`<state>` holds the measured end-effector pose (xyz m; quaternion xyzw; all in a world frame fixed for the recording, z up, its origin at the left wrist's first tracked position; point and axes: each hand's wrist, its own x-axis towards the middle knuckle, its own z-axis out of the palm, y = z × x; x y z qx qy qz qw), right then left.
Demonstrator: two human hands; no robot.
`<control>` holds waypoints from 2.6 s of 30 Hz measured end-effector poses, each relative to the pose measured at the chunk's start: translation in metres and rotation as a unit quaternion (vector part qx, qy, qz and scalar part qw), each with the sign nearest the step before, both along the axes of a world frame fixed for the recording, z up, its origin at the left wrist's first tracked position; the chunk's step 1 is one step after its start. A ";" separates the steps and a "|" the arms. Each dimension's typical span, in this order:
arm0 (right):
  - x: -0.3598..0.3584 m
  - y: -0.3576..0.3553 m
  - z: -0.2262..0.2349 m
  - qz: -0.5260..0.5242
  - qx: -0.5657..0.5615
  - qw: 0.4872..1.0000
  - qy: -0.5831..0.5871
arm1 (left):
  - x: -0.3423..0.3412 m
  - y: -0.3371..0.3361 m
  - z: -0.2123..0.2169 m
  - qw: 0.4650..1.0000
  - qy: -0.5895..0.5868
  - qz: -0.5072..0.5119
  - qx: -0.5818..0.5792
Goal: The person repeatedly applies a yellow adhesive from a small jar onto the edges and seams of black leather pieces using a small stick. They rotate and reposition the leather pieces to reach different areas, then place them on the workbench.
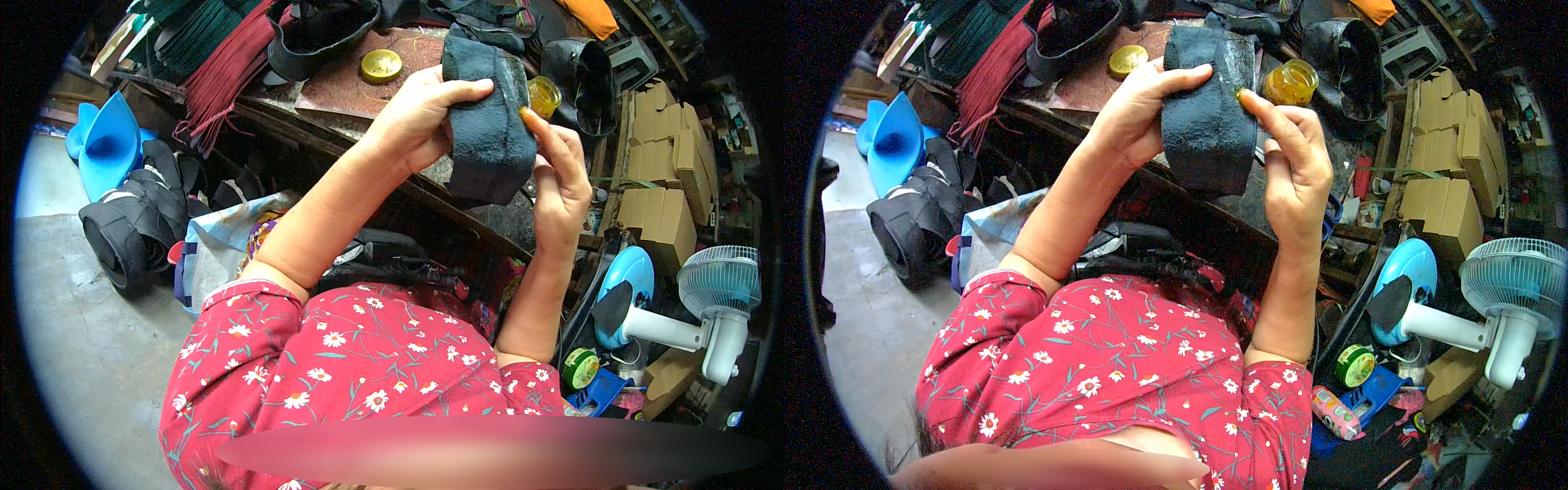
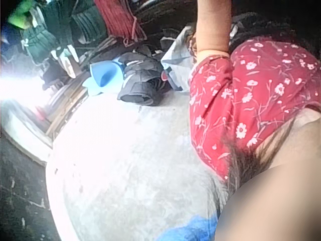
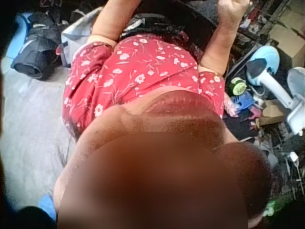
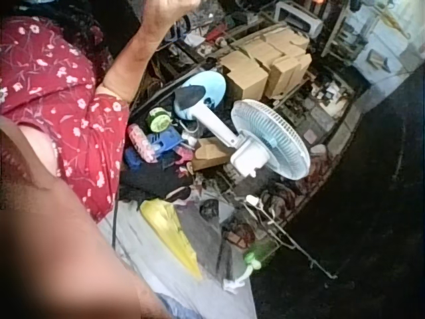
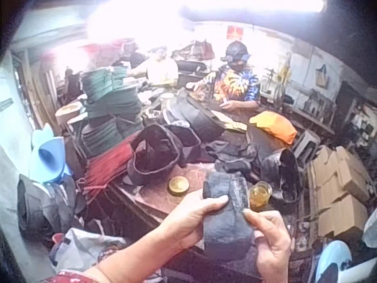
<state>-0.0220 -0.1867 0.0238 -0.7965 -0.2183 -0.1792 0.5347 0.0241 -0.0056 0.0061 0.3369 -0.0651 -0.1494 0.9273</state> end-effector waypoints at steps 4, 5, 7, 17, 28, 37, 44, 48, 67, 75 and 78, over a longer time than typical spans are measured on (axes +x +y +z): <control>0.006 0.001 -0.005 -0.026 -0.049 0.997 -0.058 | -0.005 -0.003 0.000 0.999 -0.014 -0.013 0.036; 0.007 0.000 -0.006 -0.006 -0.027 0.998 -0.057 | -0.004 -0.003 -0.001 0.999 -0.011 -0.008 0.042; 0.005 0.000 -0.007 0.036 0.013 0.999 -0.029 | -0.001 -0.001 -0.003 0.999 -0.024 -0.005 0.027; -0.008 0.003 -0.015 -0.037 0.136 0.989 0.039 | -0.005 0.001 -0.002 0.996 -0.060 -0.047 0.047; 0.012 0.002 -0.003 -0.002 0.049 0.998 -0.039 | -0.020 -0.006 0.018 0.972 -0.138 0.050 0.185; 0.003 -0.004 -0.003 0.040 0.024 0.994 -0.102 | -0.018 -0.007 0.021 0.974 -0.109 0.067 0.186; 0.000 -0.001 -0.001 0.014 -0.081 0.985 -0.150 | -0.019 -0.002 0.019 0.980 -0.102 0.057 0.162; 0.000 -0.003 -0.003 -0.015 -0.081 0.984 -0.161 | -0.016 0.000 0.015 0.987 -0.075 0.064 0.129; 0.005 0.008 -0.005 0.044 -0.126 0.974 -0.184 | -0.012 0.003 0.012 0.993 -0.043 0.074 0.086; 0.066 -0.048 -0.020 -0.258 -0.290 0.918 -0.078 | -0.023 0.024 0.031 0.990 -0.139 0.031 -0.017; 0.095 -0.057 -0.038 -0.314 -0.403 0.858 -0.050 | -0.026 0.025 0.036 0.980 -0.193 0.037 0.012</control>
